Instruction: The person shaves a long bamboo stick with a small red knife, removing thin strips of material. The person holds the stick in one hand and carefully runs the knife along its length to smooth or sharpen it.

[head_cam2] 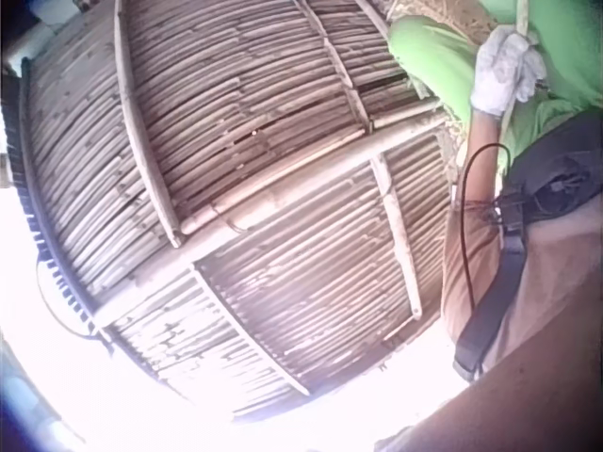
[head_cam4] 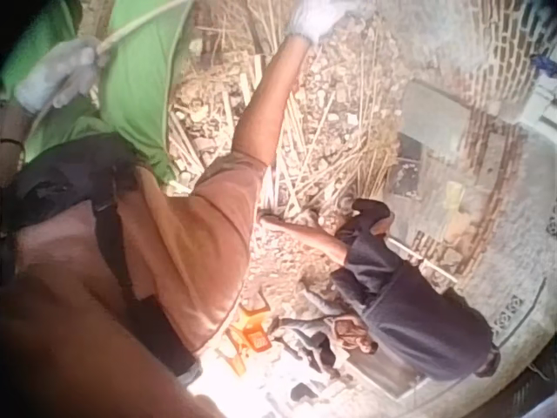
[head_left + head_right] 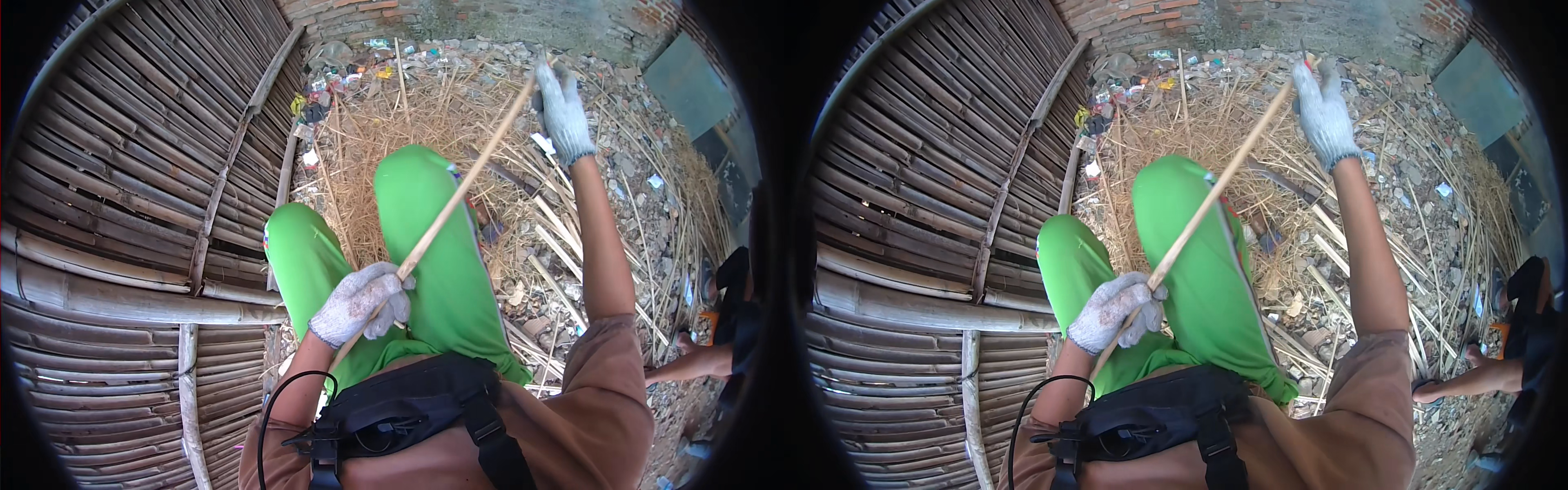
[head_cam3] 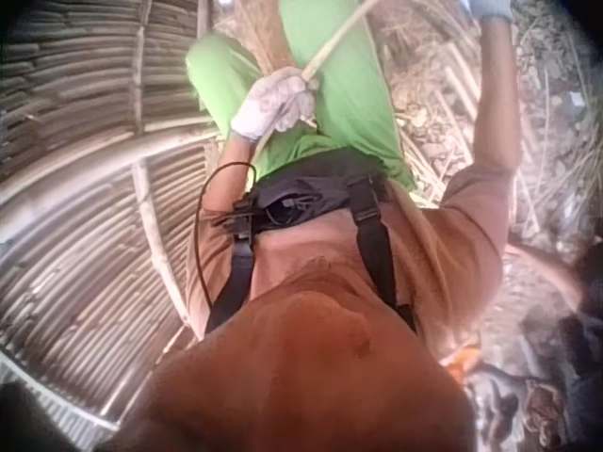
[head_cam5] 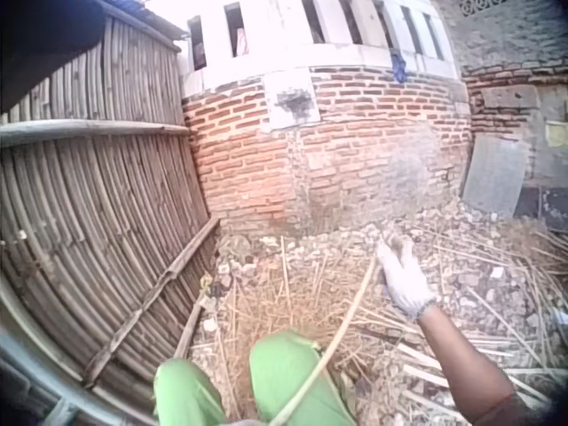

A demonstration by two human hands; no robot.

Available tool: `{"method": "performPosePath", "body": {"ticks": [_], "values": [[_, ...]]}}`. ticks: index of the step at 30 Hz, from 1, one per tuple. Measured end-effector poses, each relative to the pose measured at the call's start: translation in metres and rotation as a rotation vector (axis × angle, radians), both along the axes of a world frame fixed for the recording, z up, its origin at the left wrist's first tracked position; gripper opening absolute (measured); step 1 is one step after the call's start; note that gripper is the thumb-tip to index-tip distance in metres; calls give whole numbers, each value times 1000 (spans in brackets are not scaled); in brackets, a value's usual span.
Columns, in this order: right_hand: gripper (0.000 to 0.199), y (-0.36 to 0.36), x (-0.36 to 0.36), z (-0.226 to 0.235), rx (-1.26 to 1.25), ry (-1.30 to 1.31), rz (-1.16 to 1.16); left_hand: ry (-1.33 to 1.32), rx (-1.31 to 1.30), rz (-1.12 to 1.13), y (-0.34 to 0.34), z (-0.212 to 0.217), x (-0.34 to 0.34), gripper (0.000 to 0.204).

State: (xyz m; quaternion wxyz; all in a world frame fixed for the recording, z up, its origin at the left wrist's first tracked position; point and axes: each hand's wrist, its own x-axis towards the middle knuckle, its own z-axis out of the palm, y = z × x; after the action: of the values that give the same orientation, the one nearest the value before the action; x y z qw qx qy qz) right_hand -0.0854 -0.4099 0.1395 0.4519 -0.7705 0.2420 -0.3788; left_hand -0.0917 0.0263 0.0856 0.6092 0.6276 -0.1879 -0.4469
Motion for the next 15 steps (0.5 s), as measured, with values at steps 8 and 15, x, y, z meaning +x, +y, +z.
{"method": "performPosePath", "body": {"ticks": [8,15], "values": [[48,123,6,-49,655,65,632,36,-45,103,-19,-5,20,42],[42,109,51,-56,627,91,631,0,21,114,-18,-12,15,34]]}}
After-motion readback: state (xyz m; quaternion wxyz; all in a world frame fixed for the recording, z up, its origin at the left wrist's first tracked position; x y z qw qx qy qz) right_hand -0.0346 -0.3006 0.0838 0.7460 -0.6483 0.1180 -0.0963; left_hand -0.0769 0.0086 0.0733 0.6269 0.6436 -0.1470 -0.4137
